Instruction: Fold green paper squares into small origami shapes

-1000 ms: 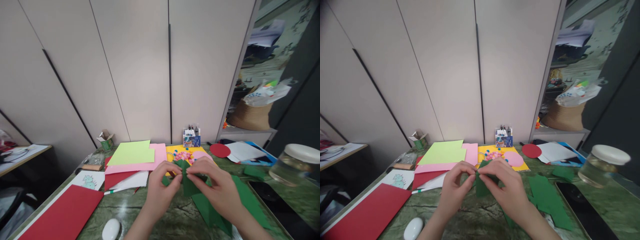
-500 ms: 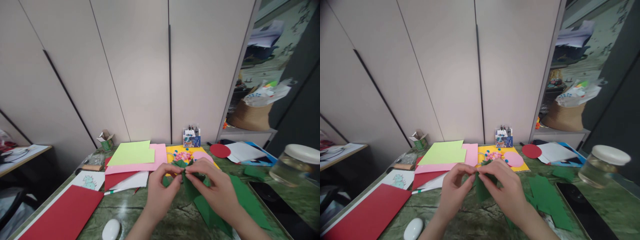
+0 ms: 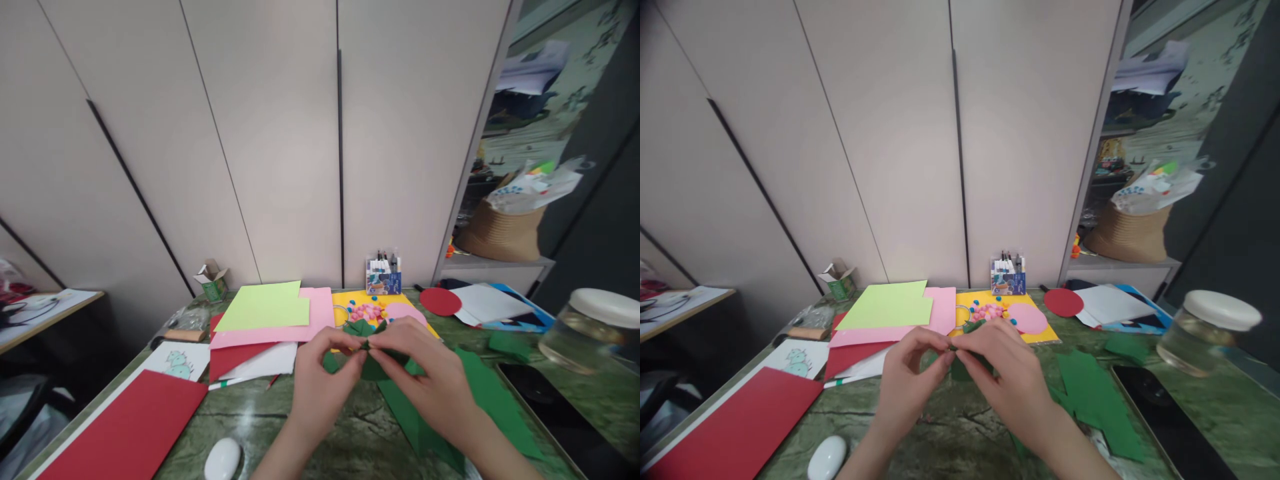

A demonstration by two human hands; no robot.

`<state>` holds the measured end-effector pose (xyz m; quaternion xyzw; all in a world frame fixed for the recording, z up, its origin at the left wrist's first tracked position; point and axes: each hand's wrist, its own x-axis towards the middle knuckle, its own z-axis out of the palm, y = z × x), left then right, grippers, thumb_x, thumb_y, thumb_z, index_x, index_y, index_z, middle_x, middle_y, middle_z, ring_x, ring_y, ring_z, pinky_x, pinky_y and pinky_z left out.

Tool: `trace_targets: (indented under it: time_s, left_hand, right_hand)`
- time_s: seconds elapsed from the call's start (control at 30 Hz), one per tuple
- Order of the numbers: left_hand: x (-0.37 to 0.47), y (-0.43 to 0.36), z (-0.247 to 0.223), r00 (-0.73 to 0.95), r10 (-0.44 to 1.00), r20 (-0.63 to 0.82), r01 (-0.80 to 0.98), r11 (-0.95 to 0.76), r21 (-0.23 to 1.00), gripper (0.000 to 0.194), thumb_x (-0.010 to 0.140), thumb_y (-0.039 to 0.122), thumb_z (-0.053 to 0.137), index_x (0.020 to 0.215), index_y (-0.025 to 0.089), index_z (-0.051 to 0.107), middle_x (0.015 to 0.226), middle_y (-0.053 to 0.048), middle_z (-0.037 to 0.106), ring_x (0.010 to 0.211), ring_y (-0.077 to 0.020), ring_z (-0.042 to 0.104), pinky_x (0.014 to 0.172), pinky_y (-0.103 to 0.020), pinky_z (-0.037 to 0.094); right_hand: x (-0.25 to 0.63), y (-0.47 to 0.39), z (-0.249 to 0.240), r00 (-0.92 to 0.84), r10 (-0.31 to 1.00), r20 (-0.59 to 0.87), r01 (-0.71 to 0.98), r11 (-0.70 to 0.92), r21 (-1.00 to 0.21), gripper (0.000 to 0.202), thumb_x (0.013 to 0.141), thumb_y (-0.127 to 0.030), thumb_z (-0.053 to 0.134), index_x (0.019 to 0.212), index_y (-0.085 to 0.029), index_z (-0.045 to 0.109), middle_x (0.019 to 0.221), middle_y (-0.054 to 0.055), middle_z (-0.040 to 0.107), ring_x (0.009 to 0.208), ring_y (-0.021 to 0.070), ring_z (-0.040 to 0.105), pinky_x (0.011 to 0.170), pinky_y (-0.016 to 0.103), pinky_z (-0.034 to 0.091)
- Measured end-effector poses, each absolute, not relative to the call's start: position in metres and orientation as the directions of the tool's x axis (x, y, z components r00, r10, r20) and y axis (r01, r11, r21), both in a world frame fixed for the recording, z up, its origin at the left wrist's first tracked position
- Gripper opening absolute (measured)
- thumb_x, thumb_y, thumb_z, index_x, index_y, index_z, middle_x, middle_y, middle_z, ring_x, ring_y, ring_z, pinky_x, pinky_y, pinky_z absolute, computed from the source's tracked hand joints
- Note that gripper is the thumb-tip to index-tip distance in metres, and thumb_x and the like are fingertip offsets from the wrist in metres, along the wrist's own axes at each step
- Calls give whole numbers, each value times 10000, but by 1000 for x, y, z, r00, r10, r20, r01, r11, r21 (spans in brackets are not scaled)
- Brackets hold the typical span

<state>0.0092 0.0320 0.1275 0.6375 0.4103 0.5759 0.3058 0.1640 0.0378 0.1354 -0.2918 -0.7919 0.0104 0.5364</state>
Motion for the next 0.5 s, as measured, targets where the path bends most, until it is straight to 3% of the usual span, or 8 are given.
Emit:
trace_targets:
  time_s: [0.3,0.4,0.5]
  left_hand:
    - [7,33,129,-20,878,478,195,-466,863,28,690,146,629,711,163,621,689,-17,641,675,-133,584,631,-239,478]
    - [5,35,129,-60,892,448,168,-433,886,10,708,157,615,705,163,607,695,-14,638,674,-126,588,627,-229,476]
    - [4,37,129,-83,899,431,147,-416,897,19,716,169,609,712,163,592,697,-11,630,675,-126,589,624,-228,473]
  right_hand:
    - [165,37,137,-262,512,818,480,805,-349,223,779,-117,571,971,-232,570,845,29,642,840,184,582,759,367,479]
    - [168,38,139,-240,672,700,543,691,-477,375,737,-194,624,1094,-244,520,1084,66,589,1038,232,525,855,436,453]
    - [171,40,139,-262,821,508,499,565,-657,494,727,-220,626,1190,-267,461,1151,71,558,1026,226,550,815,417,494]
